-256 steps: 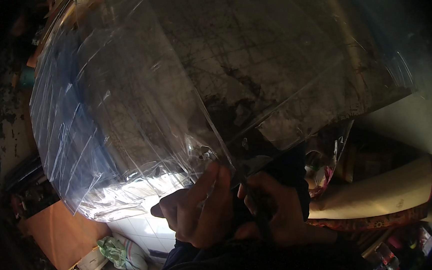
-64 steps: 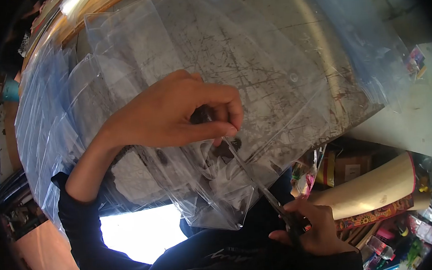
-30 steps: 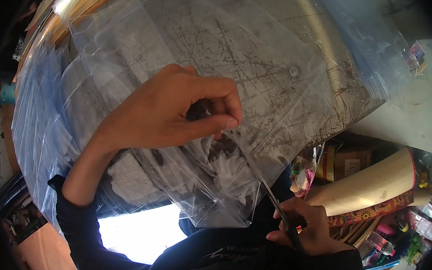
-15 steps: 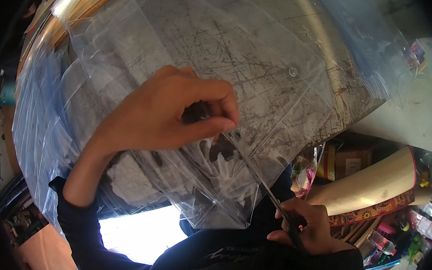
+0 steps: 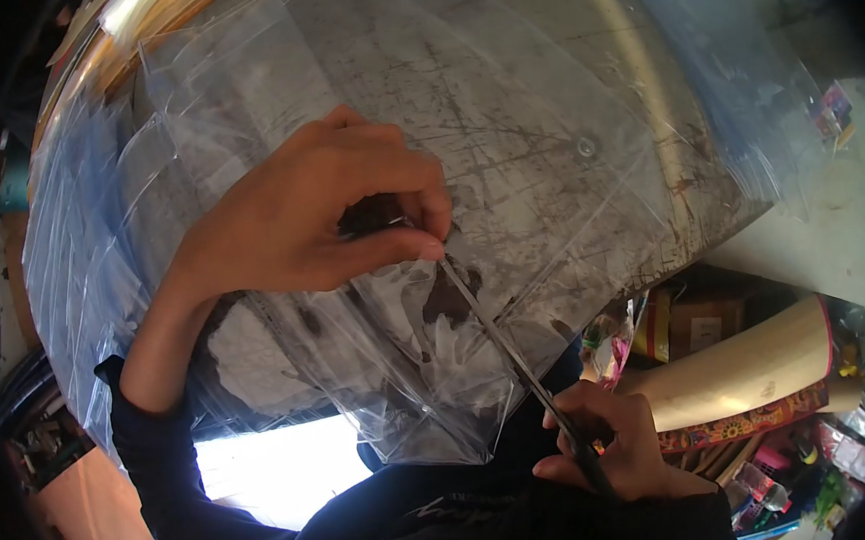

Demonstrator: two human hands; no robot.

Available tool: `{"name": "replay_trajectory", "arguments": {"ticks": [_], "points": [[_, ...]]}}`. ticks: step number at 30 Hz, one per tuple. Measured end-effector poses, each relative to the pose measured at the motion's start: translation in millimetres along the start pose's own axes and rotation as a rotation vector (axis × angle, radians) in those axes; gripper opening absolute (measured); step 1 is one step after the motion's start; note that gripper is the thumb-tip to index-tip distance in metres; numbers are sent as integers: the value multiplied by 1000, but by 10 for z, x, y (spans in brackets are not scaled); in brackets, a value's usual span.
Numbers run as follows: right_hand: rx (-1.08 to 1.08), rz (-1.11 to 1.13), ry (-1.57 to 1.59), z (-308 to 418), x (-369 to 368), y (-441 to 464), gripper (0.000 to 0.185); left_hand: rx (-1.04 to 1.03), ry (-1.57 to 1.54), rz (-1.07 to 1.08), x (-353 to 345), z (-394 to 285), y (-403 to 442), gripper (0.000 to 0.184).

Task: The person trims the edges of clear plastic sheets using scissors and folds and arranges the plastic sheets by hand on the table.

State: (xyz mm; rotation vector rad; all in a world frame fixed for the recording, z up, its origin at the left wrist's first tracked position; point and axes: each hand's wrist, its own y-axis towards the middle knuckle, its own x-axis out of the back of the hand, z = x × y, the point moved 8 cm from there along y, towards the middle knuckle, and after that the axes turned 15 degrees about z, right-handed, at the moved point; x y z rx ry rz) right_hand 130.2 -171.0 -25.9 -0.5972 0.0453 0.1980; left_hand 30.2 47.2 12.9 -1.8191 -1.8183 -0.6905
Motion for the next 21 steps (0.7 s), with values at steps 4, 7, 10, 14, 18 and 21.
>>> {"name": "replay_trajectory", "arguments": {"ticks": [4,7,10,14,18,21], "points": [[-51,54,-82,37,-8,52,40,80,-108,-8,-10,68,13,15],[-51,57,-63,64,-15,82,41,39,-139,-36,-19,96,23,17],[-43,60,-98,105,-19,112,42,53,-155,-15,-19,102,32,17],[-56,51,-64,116,-22,133,44,8,-116,-53,-12,78,27,18],[-92,32,-70,108,-8,137,46,53,-145,-22,-25,96,34,17],[-99,39,-114,101,-4,125,47,21,-117,-46,-13,80,28,17]]}}
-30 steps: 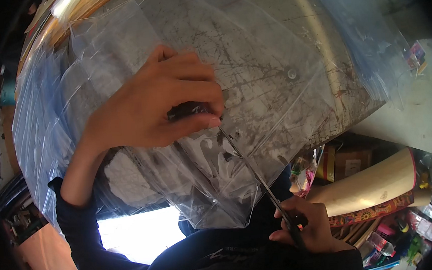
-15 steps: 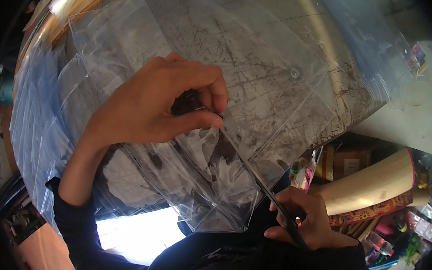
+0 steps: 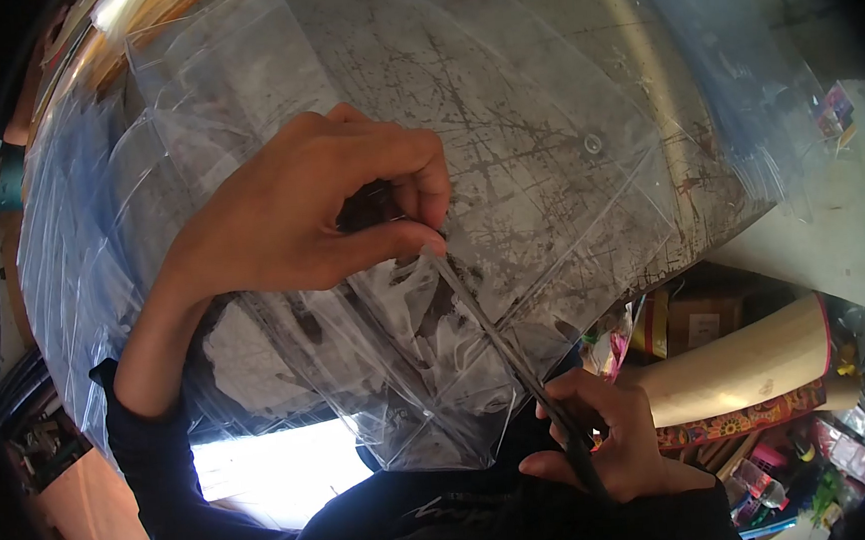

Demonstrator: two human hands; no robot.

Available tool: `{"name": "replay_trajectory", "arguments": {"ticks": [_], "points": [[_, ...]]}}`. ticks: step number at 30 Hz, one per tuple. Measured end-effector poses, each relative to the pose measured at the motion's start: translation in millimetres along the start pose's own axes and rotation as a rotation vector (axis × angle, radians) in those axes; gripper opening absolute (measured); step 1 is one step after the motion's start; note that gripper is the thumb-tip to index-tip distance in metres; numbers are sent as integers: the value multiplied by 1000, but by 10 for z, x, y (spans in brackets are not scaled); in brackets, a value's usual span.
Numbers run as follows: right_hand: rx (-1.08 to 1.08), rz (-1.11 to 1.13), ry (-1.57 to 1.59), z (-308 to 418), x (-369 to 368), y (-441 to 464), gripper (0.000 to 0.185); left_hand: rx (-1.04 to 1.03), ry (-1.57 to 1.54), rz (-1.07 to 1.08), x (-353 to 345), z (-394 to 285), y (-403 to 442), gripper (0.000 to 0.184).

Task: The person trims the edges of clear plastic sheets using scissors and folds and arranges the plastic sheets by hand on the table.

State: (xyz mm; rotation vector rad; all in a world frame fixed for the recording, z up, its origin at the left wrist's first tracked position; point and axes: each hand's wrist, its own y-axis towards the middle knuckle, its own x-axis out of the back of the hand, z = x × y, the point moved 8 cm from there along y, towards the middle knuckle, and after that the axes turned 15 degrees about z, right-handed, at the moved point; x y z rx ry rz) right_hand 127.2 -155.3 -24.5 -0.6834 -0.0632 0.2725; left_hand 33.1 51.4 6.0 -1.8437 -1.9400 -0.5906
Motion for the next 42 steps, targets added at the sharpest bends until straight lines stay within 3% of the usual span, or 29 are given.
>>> {"name": "replay_trajectory", "arguments": {"ticks": [10,15,28,36,42], "points": [[-18,-20,-130,31,-23,-49,51,-11,-7,23,3,-9,10,13],[-24,-8,65,-59,-5,-48,53,-49,-16,-8,7,-22,11,13],[-19,-7,84,21,-7,16,56,-12,-31,-6,22,-27,7,11],[-47,-49,25,-2,11,-17,69,-13,-47,17,19,-32,11,10],[-27,-33,98,-17,-6,-8,63,-38,-54,12,31,-31,-5,12]]}}
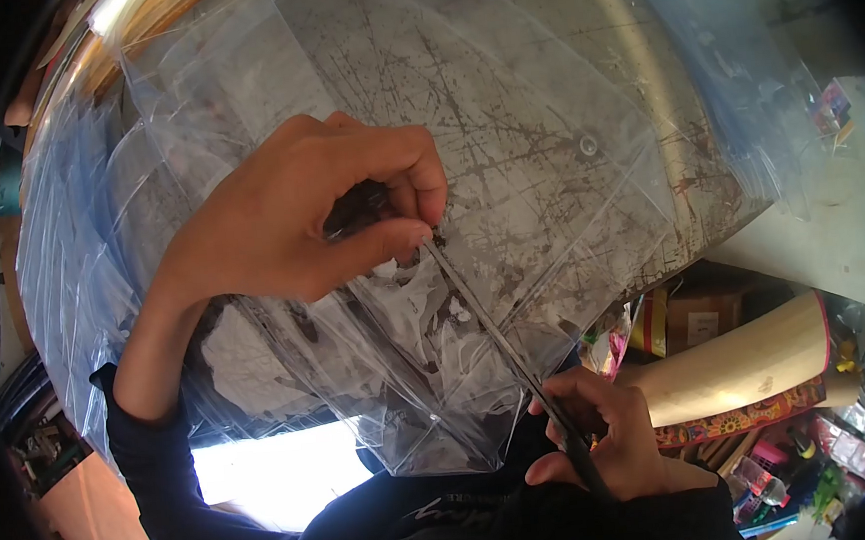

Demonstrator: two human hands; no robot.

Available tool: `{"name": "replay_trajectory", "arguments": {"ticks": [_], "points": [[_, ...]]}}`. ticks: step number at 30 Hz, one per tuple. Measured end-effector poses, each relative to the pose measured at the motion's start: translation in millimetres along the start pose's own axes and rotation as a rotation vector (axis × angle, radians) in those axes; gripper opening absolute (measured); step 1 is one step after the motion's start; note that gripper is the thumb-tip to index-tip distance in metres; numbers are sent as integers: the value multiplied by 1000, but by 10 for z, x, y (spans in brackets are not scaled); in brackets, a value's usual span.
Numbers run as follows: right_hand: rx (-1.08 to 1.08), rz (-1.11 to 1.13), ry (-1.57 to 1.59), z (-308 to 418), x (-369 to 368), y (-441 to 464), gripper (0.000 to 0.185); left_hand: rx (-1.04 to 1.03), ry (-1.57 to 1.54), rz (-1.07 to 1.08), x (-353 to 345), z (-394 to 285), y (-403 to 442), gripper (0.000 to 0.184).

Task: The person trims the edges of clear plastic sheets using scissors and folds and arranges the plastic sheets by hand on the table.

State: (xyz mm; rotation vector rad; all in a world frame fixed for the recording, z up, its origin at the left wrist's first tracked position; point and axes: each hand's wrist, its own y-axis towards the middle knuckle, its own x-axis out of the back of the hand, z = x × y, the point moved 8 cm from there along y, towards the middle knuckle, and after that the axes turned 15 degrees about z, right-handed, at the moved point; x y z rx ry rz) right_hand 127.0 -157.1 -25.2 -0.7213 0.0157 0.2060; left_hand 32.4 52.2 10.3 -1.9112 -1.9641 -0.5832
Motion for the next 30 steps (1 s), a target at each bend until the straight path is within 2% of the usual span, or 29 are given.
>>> {"name": "replay_trajectory", "arguments": {"ticks": [2,4,5,7,10,14,30], "points": [[12,14,15,0,4,3,63,-44,40,-22,22,-49,-19,14],[23,26,30,13,-4,4,62,2,48,10,9,-27,-24,27],[20,26,26,27,-14,7,61,0,48,11,10,-49,-24,27],[19,23,21,49,-14,7,60,84,-79,-12,31,1,-39,40],[-12,66,-8,60,-39,4,60,58,-61,-25,27,7,-32,47],[0,32,72,89,-80,22,61,1,-4,-54,31,-11,-35,45],[-19,40,200,125,-145,74,63,35,-33,-48,42,-1,-34,39]]}}
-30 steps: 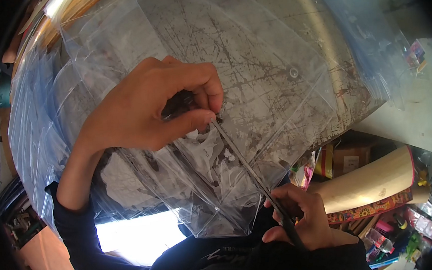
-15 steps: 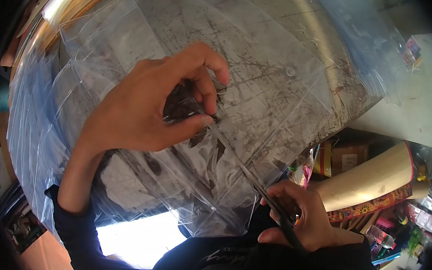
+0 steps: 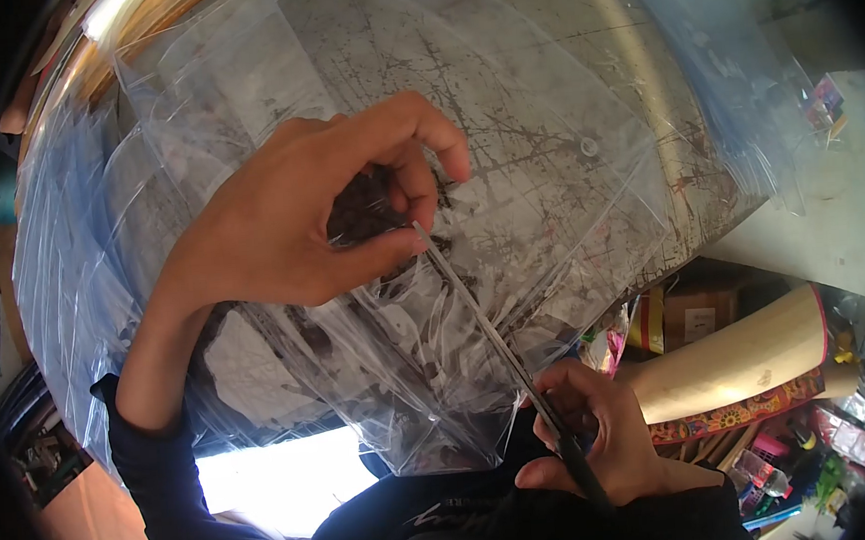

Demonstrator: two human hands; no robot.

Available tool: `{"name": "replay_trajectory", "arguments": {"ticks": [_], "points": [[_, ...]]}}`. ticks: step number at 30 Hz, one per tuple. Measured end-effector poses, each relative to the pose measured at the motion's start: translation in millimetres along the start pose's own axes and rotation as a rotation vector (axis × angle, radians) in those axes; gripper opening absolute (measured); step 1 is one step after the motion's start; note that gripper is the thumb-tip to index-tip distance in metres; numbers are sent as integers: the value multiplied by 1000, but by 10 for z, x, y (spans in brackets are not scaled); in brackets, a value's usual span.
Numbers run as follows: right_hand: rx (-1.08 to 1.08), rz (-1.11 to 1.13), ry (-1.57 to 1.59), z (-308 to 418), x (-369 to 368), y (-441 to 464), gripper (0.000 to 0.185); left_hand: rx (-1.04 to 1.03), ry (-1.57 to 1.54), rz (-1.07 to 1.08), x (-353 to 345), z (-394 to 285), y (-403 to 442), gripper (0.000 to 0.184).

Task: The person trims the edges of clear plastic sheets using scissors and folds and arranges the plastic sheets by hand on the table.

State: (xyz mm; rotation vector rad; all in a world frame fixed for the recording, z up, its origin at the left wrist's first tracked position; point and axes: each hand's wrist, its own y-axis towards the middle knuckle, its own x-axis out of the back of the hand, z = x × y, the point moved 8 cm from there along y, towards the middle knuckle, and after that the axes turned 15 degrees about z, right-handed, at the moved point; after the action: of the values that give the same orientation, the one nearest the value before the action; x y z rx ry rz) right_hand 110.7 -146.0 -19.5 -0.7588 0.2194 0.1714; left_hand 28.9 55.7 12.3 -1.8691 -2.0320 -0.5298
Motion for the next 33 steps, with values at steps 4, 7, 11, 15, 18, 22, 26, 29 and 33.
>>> {"name": "replay_trajectory", "arguments": {"ticks": [4,7,11,15,18,22,26,29,33], "points": [[-15,-12,-3,1,4,2,66,-3,9,5,6,-7,-3,38],[-22,-10,-10,7,11,3,68,-10,-3,2,7,-7,-4,39],[-47,-9,-70,-21,48,-13,68,-20,-6,-5,13,-4,-5,39],[-38,-69,-124,-19,63,-30,70,-4,-25,2,11,15,-3,41],[-87,-62,-173,-63,92,-60,71,-19,-27,-5,10,21,-2,42],[-32,-64,-164,-34,88,-42,71,-16,-51,-1,9,24,0,44],[-14,-32,-108,-20,65,-22,71,-33,-37,1,11,11,-2,45],[-15,-32,-97,-21,65,-20,71,-36,-29,-3,14,8,-1,45],[-22,-27,-22,-2,36,-10,71,-28,-41,-2,10,25,-4,46]]}}
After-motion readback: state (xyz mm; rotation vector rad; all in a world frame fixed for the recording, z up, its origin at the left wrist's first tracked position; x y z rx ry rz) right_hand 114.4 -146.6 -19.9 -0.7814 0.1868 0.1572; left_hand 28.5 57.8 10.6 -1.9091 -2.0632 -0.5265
